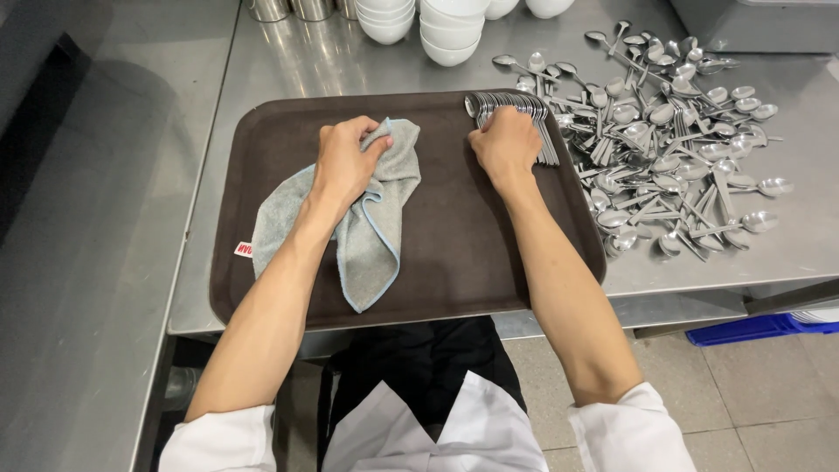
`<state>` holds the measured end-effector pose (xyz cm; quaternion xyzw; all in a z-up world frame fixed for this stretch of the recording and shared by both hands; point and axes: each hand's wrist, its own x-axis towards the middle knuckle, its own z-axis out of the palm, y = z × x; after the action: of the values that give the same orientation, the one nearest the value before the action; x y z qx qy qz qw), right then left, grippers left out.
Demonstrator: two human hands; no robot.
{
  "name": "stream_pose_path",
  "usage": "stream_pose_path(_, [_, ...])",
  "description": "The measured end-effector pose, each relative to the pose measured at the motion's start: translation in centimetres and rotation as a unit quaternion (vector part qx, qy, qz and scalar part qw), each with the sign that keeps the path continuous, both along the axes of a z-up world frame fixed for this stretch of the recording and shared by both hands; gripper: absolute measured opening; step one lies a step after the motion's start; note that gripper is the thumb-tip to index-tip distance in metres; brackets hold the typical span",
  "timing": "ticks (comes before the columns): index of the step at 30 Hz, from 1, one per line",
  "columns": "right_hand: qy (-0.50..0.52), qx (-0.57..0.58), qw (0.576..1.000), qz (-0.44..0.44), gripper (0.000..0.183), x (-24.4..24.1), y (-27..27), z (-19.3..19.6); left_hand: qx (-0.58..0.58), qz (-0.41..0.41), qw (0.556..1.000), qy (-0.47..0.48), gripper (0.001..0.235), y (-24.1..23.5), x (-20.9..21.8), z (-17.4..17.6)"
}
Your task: The person wipes spoons and forks with a light blue cloth on a brown tray. They pick up each piece of cutlery from a pile on the stainless steel counter, wipe it, and place it into a neat stack on the tray.
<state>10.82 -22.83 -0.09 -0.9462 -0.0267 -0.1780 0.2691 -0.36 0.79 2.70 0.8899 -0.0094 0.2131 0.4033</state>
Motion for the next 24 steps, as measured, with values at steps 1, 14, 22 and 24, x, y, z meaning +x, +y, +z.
stream_pose_path(1, [-0.003,-0.002,1.000,-0.001,0.014,-0.1,0.1,0.1,0.000,-0.001,1.000,0.002,0.017,-0.1,-0.2,0.2])
stream_pose_path(14, [0.002,-0.007,1.000,-0.014,0.010,-1.4,-1.0,2.5,0.052,-0.025,0.997,-0.042,0.019,1.1,1.7,-1.5])
stream_pose_path(22, [0.054,0.001,0.994,-0.093,0.021,1.0,-9.6,5.5,0.112,-0.019,0.993,-0.009,0.036,0.6,0.6,-0.4])
stream_pose_path(24, [0.075,-0.038,0.989,-0.120,0.028,2.5,-12.2,4.0,0.113,-0.024,0.993,-0.003,0.039,0.1,0.1,0.0])
